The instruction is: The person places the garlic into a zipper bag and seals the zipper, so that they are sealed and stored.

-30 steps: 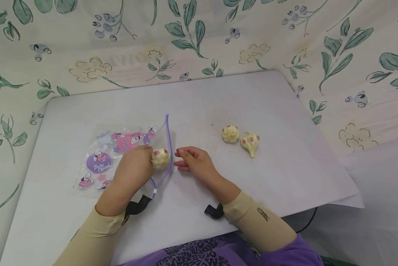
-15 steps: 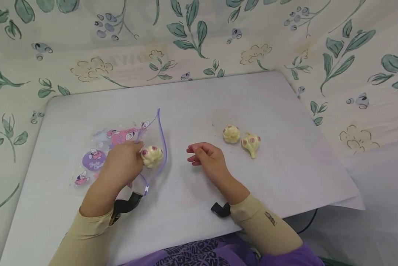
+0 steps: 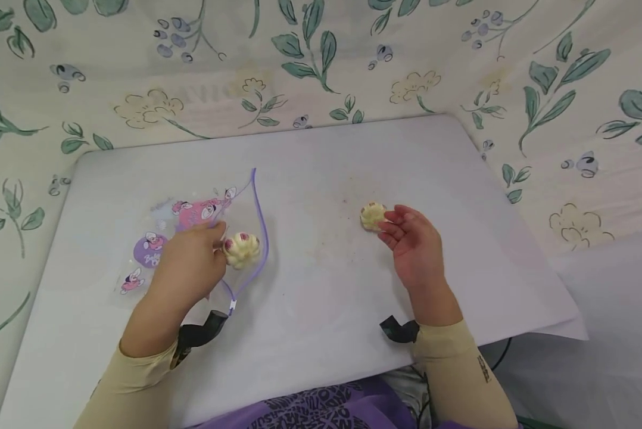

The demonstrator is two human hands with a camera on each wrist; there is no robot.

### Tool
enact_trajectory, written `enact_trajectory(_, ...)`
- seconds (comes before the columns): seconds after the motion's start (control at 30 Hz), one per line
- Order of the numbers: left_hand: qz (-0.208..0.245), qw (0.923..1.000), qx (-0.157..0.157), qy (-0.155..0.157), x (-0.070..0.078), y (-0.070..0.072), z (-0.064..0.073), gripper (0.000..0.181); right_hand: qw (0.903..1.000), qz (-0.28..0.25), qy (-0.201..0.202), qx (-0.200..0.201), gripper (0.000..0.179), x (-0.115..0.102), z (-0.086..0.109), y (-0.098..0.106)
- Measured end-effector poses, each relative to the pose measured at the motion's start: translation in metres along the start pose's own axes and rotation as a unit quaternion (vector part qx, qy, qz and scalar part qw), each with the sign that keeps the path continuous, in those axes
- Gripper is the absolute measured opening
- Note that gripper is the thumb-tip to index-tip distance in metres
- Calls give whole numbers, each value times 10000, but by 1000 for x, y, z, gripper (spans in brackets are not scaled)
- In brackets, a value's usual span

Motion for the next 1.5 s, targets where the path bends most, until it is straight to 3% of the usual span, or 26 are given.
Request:
enact_trajectory(0.1, 58, 9999, 78, -114, -1, -3, -2, 25, 9894, -1418, -116, 295, 26, -15, -3, 14)
enact_trajectory(0.17, 64, 9998, 93, -163, -3, -5, -5, 17, 9855, -1601, 70, 558, 23, -22, -6, 23)
enact_trajectory(0.23, 29, 9998, 60, -167, -3, -8, -6, 14, 9901, -1112, 314, 801, 21, -26, -10, 31)
enact_trajectory(0.3, -38, 9998, 75, -187, -3, -10, -7, 17, 9944, -16, 475, 947, 22, -27, -14, 36)
enact_trajectory(0.33, -83, 9998, 49, -187, -3, -11, -7, 17, 9910, 706, 479, 1036, 23, -26, -17, 39)
enact_trajectory(0.37, -103, 9998, 46, -186, -3, -12, -7, 22, 9830, 1424, 420, 1083, 27, -25, -19, 41)
enact_trajectory(0.4, -136, 9997, 31, -180, -2, -12, -7, 25, 9682, 2203, 351, 1132, 33, -24, -21, 44)
enact_trajectory(0.47, -194, 9996, 47, -194, -1, -13, -7, 32, 9247, 3609, 102, 1207, 47, -20, -24, 50)
enact_trajectory(0.53, -268, 9995, 22, -182, 0, -14, -6, 36, 8859, 4487, -173, 1167, 58, -15, -27, 56)
enact_trajectory(0.6, -323, 9993, 20, -163, 0, -15, -6, 36, 8652, 4892, -373, 1030, 65, -10, -29, 61)
enact_trajectory(0.63, -345, 9993, 4, -149, 1, -15, -6, 37, 8660, 4890, -465, 937, 66, -8, -30, 63)
enact_trajectory(0.67, -365, 9992, -15, -130, 1, -15, -6, 38, 8728, 4781, -511, 841, 67, -6, -31, 64)
enact_trajectory(0.77, -351, 9993, -129, -26, 1, -16, -6, 41, 9056, 4125, -656, 739, 67, -1, -32, 66)
enact_trajectory(0.87, -304, 9992, -239, 100, 0, -17, -6, 44, 9378, 3268, -664, 965, 66, 0, -34, 68)
enact_trajectory(1.03, -277, 9990, -291, 197, -1, -17, -6, 45, 9729, 1867, -600, 1221, 65, 0, -36, 68)
enact_trajectory(1.13, -252, 9989, -337, 229, -1, -17, -6, 45, 9830, 1252, -613, 1197, 64, 0, -36, 69)
enact_trajectory(1.23, -226, 9989, -345, 236, 0, -16, -6, 45, 9865, 841, -659, 1240, 65, 1, -38, 71)
enact_trajectory(1.5, -207, 9989, -325, 279, 2, -16, -5, 46, 9906, 544, -529, 1142, 77, 6, -43, 74)
Point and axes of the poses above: each hand's wrist, its own z-axis away from the middle knuckle, its own y-axis out of the back of the hand, x = y × z, the point moved 4 cm from there along -z, towards the middle knuckle, and after that the axes turned 4 degrees about y, right-handed, at the moved point
